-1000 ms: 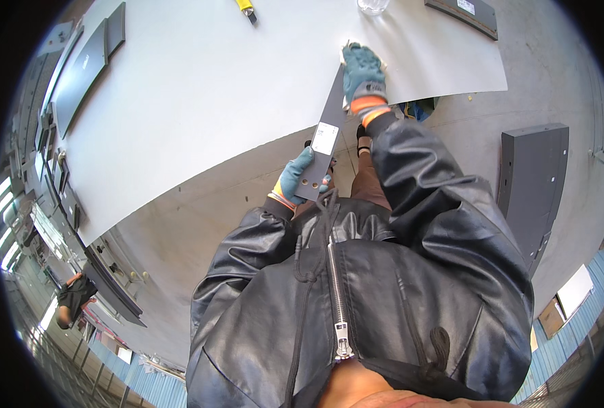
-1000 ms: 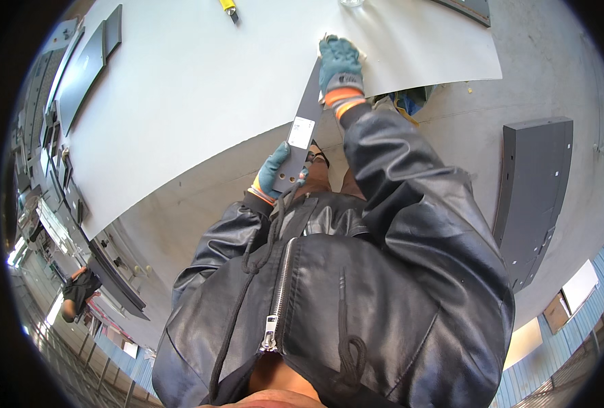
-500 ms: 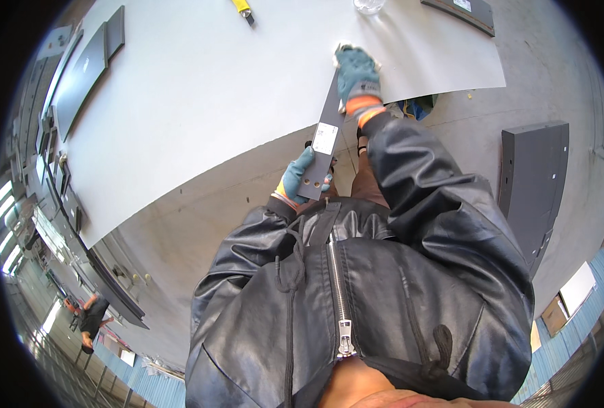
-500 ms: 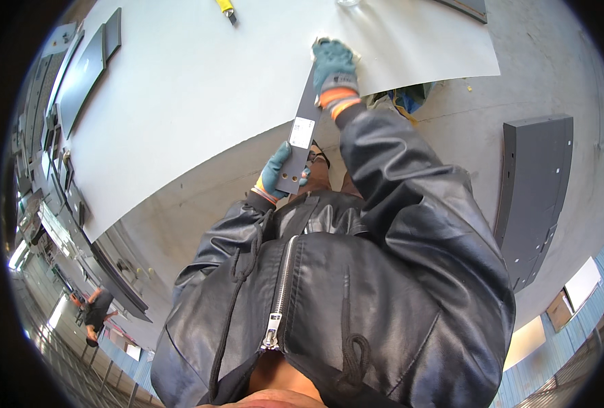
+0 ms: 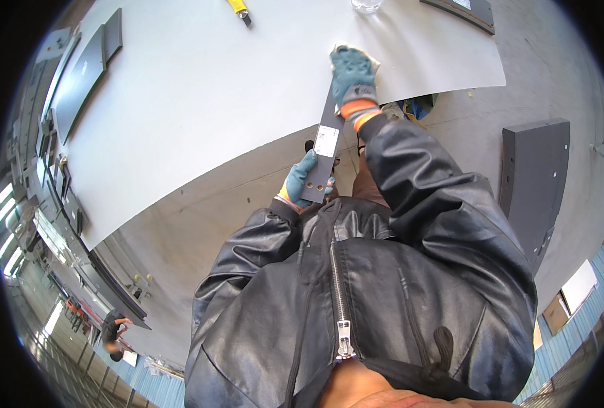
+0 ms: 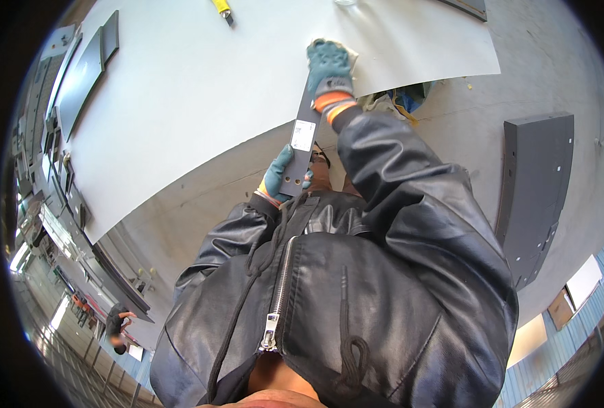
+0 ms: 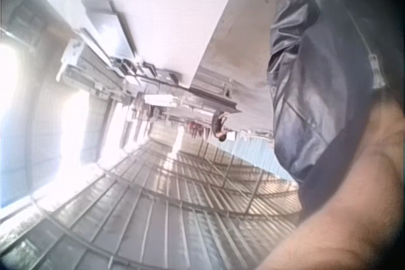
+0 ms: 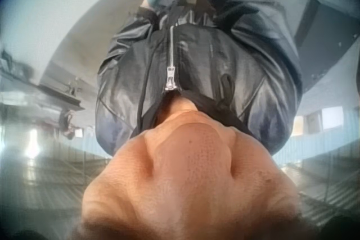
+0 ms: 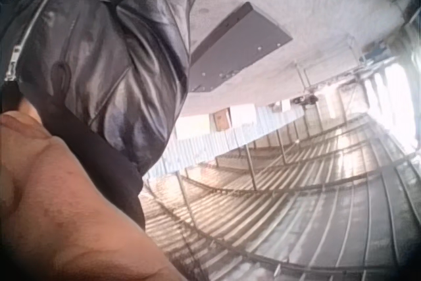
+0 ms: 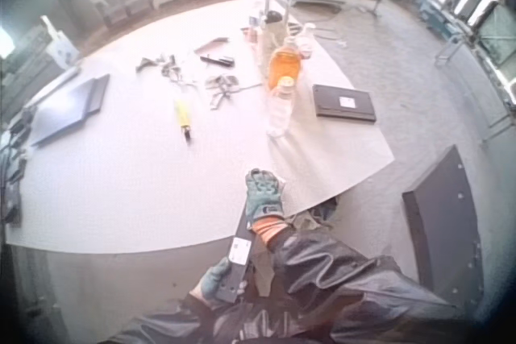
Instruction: The person wipes the surfaces of several dark gray rectangular panels with a white cloth, handling them one at a time on a white table. After wiping, the person places the panels on the floor among other similar panels.
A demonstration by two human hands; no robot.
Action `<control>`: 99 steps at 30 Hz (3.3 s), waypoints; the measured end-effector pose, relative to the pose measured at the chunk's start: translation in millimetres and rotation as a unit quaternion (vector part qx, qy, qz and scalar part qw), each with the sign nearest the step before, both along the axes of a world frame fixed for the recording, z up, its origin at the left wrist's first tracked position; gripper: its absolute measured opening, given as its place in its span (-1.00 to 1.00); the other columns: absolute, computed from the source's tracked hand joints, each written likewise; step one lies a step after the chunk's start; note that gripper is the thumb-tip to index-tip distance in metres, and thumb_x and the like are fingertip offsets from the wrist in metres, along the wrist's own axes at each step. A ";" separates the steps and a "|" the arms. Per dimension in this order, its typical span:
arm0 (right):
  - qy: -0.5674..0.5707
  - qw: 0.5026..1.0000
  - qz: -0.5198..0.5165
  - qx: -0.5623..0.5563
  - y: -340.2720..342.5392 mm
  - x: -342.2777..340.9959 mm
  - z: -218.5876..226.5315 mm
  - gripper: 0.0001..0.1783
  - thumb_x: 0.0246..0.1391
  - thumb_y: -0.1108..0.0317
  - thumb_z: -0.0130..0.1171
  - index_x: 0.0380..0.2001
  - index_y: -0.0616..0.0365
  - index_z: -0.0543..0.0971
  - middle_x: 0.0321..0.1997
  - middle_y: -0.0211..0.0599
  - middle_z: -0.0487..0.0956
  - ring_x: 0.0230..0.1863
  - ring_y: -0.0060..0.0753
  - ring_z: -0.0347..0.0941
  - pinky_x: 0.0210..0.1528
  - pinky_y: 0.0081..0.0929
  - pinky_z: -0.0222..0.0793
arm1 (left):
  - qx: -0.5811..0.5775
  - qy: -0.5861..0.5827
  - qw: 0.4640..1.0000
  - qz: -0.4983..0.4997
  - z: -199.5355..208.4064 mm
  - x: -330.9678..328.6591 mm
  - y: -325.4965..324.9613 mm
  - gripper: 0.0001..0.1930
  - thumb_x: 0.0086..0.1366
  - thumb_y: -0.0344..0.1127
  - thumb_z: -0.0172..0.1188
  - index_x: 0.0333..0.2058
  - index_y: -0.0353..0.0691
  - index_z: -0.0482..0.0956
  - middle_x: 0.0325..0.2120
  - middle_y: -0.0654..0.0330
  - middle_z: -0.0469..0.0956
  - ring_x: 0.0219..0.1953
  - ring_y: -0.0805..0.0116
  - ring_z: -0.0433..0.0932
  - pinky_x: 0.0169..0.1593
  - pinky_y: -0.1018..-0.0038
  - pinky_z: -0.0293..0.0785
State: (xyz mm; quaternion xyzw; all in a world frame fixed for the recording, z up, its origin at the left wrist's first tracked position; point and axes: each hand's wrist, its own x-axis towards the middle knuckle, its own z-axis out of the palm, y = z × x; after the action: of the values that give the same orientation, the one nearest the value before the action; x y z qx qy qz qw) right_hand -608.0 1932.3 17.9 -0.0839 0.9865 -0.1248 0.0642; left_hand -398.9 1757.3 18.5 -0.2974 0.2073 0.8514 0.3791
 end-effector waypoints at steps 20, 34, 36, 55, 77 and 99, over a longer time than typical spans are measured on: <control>0.144 0.961 0.115 -0.207 6.8 127.0 8.8 -0.39 0.06 0.45 0.10 0.26 0.03 0.49 0.18 -0.10 0.57 0.27 0.04 0.45 0.38 -0.10 0.30 | -0.007 -0.021 1.000 0.017 -11.1 6.2 -3.6 -0.50 0.45 0.09 0.14 0.12 -0.21 0.50 -0.17 0.09 0.64 -0.36 0.17 0.66 -0.34 0.28 0.66; -0.263 0.636 -0.255 -0.679 50.9 87.4 64.2 -0.62 0.32 0.34 0.13 0.14 0.24 0.59 0.09 -0.22 0.65 -0.03 -0.45 0.59 0.13 -0.52 0.51 | -0.330 0.234 0.914 0.029 79.3 -32.8 26.1 -0.61 0.49 -0.13 0.15 0.07 -0.34 0.57 -0.18 0.20 0.67 -0.30 0.47 0.63 -0.24 0.50 0.59; -0.254 0.717 -0.136 -0.635 22.4 86.7 75.1 -0.50 0.19 0.16 0.29 0.09 0.27 0.60 -0.01 -0.19 0.69 -0.04 -0.40 0.61 0.06 -0.45 0.54 | -0.452 0.266 0.848 0.076 81.1 -39.9 49.2 -0.78 0.43 -0.29 0.22 -0.10 -0.32 0.64 -0.28 0.24 0.68 -0.31 0.57 0.57 -0.28 0.54 0.51; -0.192 0.923 0.268 -0.200 18.8 30.4 89.4 -0.27 -0.06 -0.03 0.44 0.14 0.13 0.58 0.09 0.04 0.62 0.14 0.01 0.56 0.22 -0.22 0.46 | -0.693 0.530 0.160 -0.461 108.9 -135.8 -59.3 -0.44 0.02 -0.26 0.36 0.07 -0.05 0.53 -0.20 0.15 0.64 -0.15 0.08 0.63 0.06 0.14 0.50; 0.182 0.946 0.147 -0.223 15.7 31.1 -44.2 -0.58 0.03 0.44 0.23 0.01 -0.04 0.66 0.10 -0.23 0.65 0.19 -0.10 0.53 0.34 -0.23 0.37 | -0.742 0.304 0.480 -0.356 10.8 -50.7 3.3 -0.33 0.20 0.15 0.35 0.07 -0.25 0.43 -0.16 -0.18 0.60 -0.11 -0.20 0.62 -0.07 0.02 0.56; 0.191 0.935 0.191 -0.231 22.7 22.1 -34.7 -0.56 0.04 0.36 0.31 0.05 -0.04 0.62 0.18 -0.27 0.60 0.25 -0.09 0.48 0.35 -0.13 0.31 | -0.760 0.333 0.441 -0.343 -2.2 -48.6 -0.1 -0.33 0.21 0.16 0.33 0.08 -0.24 0.39 -0.18 -0.14 0.61 -0.19 -0.16 0.65 -0.14 0.02 0.61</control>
State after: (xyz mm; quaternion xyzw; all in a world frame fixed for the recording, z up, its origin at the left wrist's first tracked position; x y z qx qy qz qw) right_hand -585.9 1955.0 -16.8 -0.3057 0.8894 -0.3165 -0.1237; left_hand -447.5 1757.2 16.3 -0.0650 0.9664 0.1867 0.1644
